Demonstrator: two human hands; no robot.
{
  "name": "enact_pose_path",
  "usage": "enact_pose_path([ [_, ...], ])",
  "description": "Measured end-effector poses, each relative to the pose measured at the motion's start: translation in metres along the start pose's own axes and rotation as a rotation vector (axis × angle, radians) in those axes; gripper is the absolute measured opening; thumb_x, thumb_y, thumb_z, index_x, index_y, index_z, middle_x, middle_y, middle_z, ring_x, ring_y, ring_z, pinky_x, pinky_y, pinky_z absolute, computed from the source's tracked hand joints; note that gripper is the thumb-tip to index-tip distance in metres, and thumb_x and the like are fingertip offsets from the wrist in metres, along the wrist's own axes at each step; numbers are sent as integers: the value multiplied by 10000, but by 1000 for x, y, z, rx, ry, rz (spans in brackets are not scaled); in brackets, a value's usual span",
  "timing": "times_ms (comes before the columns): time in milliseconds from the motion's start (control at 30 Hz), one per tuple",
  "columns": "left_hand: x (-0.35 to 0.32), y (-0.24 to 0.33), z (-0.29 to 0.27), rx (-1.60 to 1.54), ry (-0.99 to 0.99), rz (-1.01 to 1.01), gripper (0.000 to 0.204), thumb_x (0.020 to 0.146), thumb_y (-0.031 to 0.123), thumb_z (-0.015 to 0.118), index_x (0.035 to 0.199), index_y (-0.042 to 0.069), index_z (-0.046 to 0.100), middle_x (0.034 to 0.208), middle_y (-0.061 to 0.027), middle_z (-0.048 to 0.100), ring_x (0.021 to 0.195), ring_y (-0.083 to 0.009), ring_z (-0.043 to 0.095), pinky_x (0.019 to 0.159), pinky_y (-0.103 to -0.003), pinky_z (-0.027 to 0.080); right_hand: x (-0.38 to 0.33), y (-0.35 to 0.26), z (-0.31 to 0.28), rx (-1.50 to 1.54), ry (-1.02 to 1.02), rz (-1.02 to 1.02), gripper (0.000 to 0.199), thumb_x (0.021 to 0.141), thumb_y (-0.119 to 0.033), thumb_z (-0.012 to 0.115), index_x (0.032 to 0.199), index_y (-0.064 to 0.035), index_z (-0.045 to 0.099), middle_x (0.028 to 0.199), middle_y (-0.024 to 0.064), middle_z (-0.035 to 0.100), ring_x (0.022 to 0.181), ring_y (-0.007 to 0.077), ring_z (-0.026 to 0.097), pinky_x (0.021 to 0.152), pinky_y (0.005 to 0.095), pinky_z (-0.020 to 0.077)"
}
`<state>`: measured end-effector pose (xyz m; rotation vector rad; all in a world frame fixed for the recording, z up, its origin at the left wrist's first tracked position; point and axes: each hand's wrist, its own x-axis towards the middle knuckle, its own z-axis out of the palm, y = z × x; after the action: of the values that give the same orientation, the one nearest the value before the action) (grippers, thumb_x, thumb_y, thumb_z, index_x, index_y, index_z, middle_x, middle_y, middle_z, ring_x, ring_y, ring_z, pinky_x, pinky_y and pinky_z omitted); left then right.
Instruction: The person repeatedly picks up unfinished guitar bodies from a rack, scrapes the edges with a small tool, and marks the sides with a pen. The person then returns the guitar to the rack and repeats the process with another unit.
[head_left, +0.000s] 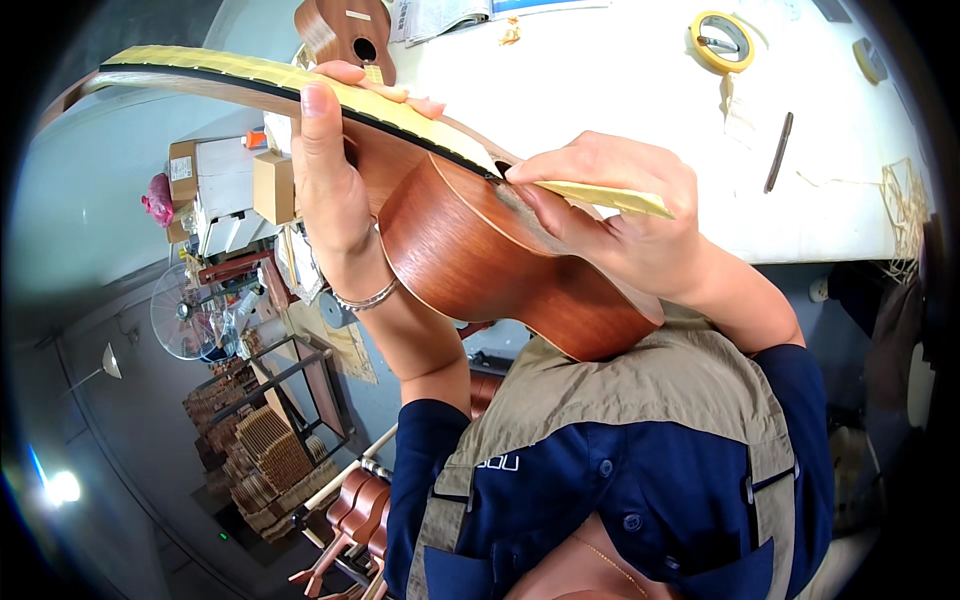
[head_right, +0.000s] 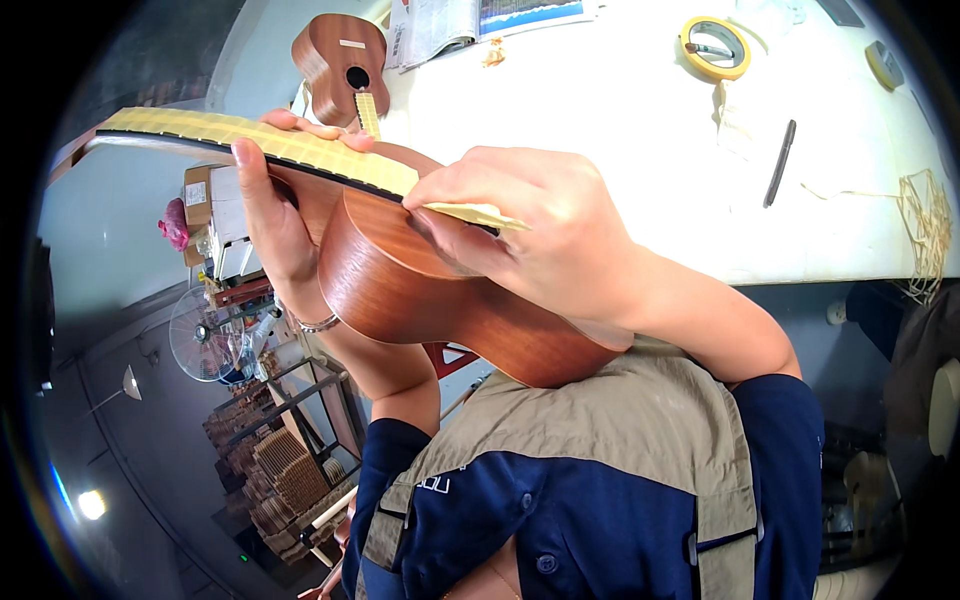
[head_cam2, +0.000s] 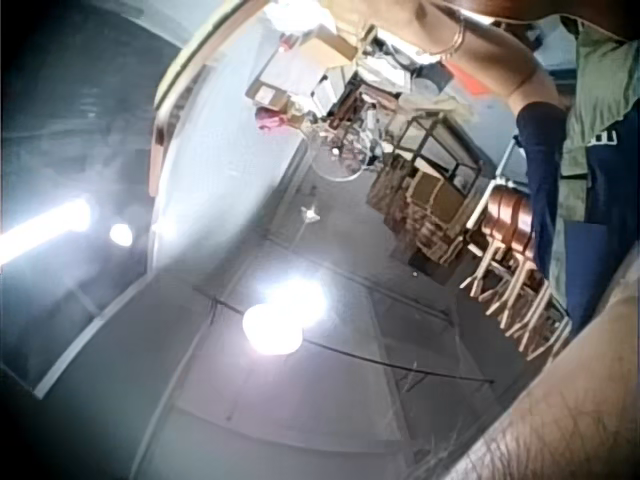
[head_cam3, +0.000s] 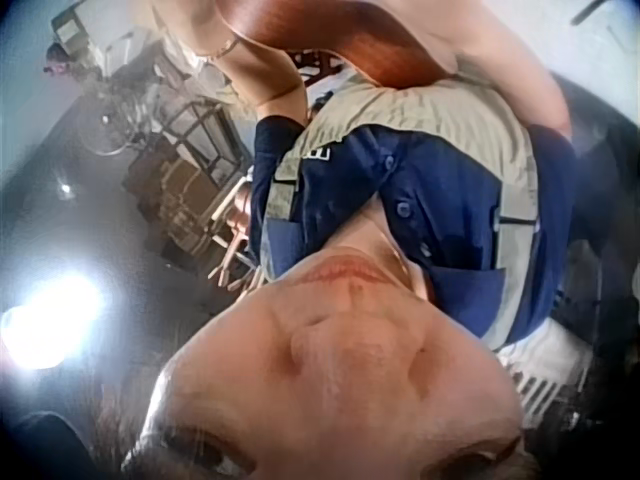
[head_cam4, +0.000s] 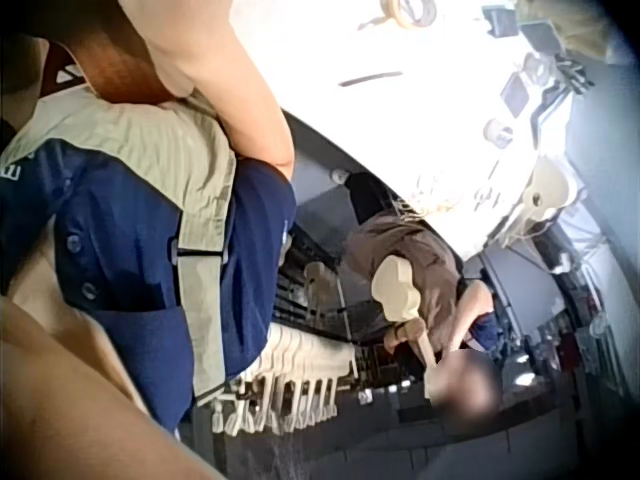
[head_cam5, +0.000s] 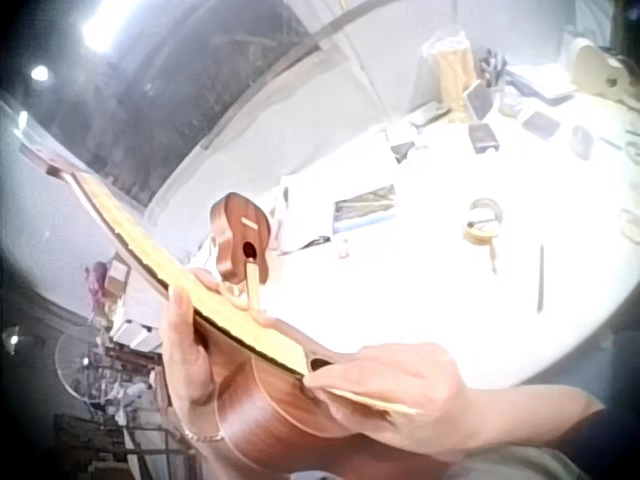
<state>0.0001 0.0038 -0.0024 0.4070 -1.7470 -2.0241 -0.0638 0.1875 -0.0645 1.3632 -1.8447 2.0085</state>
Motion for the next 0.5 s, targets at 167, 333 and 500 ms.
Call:
enact_pose_path([
  [167,1,-1,-4,-7,-5,-2,393,901,405,478,1017,30,472,813,-130,575,771,-276,635,716,-387,520,-7,0,-7,-53,-29,14,143,698,-6,680,830,-41,637,737,65,635,604,184,617,533,267,493],
  [333,-4,0,-11,-38,13,8,383,903,399,477,1018,34,466,812,-133,582,772,-283,633,710,-395,521,-25,37,-31,-75,-23,352,176,795,-125,658,906,11,651,816,66,669,666,109,640,594,208,522],
  [500,-10,1,-15,-73,38,3,387,901,412,459,1018,44,461,816,-128,586,780,-297,619,725,-413,502,-56,130,-57,-433,-220,958,532,835,-232,625,1227,35,385,760,147,633,601,172,620,531,273,479],
])
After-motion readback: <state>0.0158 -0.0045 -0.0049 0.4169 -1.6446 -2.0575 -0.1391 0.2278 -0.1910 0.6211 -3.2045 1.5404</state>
